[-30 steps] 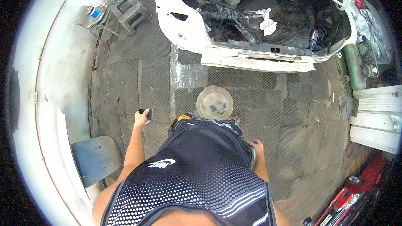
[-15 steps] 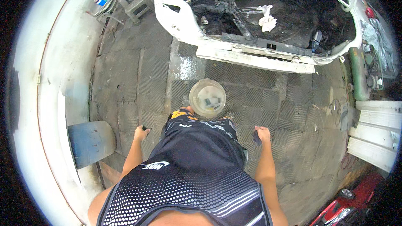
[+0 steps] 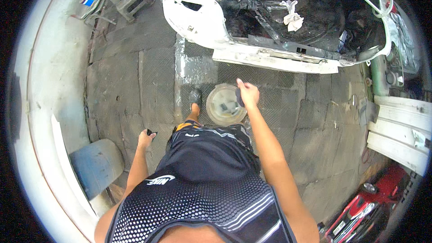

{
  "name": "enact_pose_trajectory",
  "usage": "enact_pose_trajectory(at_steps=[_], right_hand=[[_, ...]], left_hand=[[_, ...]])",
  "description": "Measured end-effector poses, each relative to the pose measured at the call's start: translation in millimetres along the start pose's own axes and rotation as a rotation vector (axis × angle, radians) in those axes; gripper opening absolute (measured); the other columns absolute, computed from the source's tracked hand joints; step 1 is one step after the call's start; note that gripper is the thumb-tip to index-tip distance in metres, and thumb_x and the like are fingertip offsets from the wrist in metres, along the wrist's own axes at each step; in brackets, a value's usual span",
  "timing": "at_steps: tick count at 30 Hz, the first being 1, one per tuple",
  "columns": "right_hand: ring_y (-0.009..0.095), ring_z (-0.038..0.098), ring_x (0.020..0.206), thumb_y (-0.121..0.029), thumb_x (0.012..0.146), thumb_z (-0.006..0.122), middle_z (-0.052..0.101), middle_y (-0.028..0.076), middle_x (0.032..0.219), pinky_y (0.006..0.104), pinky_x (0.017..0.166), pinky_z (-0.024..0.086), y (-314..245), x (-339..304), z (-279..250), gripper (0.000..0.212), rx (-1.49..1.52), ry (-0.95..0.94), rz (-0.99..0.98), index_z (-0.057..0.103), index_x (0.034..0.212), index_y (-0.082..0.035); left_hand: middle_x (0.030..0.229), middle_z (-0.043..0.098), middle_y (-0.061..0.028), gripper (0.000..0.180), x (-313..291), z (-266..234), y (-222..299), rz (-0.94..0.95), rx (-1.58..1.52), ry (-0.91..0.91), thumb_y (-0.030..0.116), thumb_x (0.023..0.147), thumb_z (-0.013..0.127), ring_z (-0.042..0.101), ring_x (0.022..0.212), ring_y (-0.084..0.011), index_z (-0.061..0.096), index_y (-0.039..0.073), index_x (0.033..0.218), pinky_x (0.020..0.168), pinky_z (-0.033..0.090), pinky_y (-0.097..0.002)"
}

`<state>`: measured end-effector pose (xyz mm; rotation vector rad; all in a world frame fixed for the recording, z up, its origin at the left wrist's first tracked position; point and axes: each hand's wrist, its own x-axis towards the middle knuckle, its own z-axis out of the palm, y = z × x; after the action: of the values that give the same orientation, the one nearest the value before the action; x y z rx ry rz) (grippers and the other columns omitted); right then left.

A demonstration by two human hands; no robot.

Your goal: The person scrubs a white car part with a dark sponge, repeatedly dipping it into a bucket of water. They work on the front bumper area, moving around the part to clean different sections.

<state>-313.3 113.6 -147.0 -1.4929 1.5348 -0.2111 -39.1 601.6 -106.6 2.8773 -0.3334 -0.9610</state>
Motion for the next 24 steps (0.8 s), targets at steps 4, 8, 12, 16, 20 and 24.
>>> enact_pose_trajectory(at_steps=[4, 8, 12, 16, 20, 24], right_hand=[[0.036, 0.075, 0.095, -0.071, 0.085, 0.067, 0.079, 0.015, 0.097, 0.0452, 0.087, 0.056, -126.6, 13.0, 64.1, 0.062, -0.086, 0.14, 0.044, 0.084, 0.097, -0.013], [0.039, 0.074, 0.096, -0.065, 0.087, 0.069, 0.079, 0.017, 0.1, 0.0484, 0.088, 0.056, -159.1, 54.5, 116.2, 0.055, -0.056, 0.401, 0.087, 0.083, 0.1, -0.014], [0.039, 0.074, 0.096, -0.056, 0.089, 0.071, 0.078, 0.017, 0.101, 0.0502, 0.088, 0.056, -200.5, 60.9, 144.2, 0.046, 0.049, 0.593, 0.151, 0.082, 0.099, -0.012], [0.039, 0.074, 0.097, -0.05, 0.09, 0.072, 0.078, 0.019, 0.102, 0.049, 0.089, 0.056, -223.0, 58.6, 152.9, 0.044, 0.139, 0.705, 0.256, 0.082, 0.1, -0.009], [0.038, 0.074, 0.098, -0.048, 0.091, 0.072, 0.078, 0.02, 0.102, 0.0481, 0.092, 0.056, -237.9, 60.8, 159.2, 0.047, 0.25, 0.731, 0.346, 0.081, 0.102, -0.004], [0.038, 0.074, 0.099, -0.044, 0.09, 0.075, 0.077, 0.021, 0.105, 0.0477, 0.093, 0.056, -239.7, 61.8, 156.6, 0.046, 0.378, 0.735, 0.373, 0.079, 0.102, 0.0]], left_hand=[[0.128, 0.065, -0.0346, 0.07, 74.5, -34.3, -22.4, 0.05, -0.158, -0.12, 0.031, 0.085, 0.082, 0.063, 0.125, -0.0446, 0.058, -0.013, 0.134, 0.106, 0.05, -0.0464], [0.13, 0.063, -0.0372, 0.074, 119.5, -85.6, -21.8, 0.077, -0.189, -0.168, 0.032, 0.085, 0.084, 0.061, 0.127, -0.0453, 0.056, -0.016, 0.134, 0.108, 0.048, -0.0441], [0.119, 0.067, -0.0366, 0.064, 162.3, -106.1, -73.8, 0.052, -0.148, -0.113, 0.03, 0.086, 0.083, 0.066, 0.117, -0.0478, 0.06, -0.016, 0.125, 0.099, 0.051, -0.0449], [0.112, 0.068, -0.0366, 0.059, 187.6, -109.5, -102.4, 0.006, -0.207, -0.157, 0.03, 0.087, 0.082, 0.067, 0.111, -0.0488, 0.062, -0.015, 0.12, 0.095, 0.052, -0.0462], [0.113, 0.069, -0.0353, 0.058, 201.5, -102.1, -115.0, 0.083, -0.07, -0.11, 0.03, 0.088, 0.081, 0.068, 0.111, -0.0474, 0.062, -0.015, 0.12, 0.095, 0.052, -0.0453], [0.106, 0.072, -0.0296, 0.049, 199.9, -115.0, -79.1, 0.084, -0.121, -0.221, 0.028, 0.088, 0.081, 0.071, 0.101, -0.0431, 0.064, -0.011, 0.112, 0.09, 0.052, -0.045]])
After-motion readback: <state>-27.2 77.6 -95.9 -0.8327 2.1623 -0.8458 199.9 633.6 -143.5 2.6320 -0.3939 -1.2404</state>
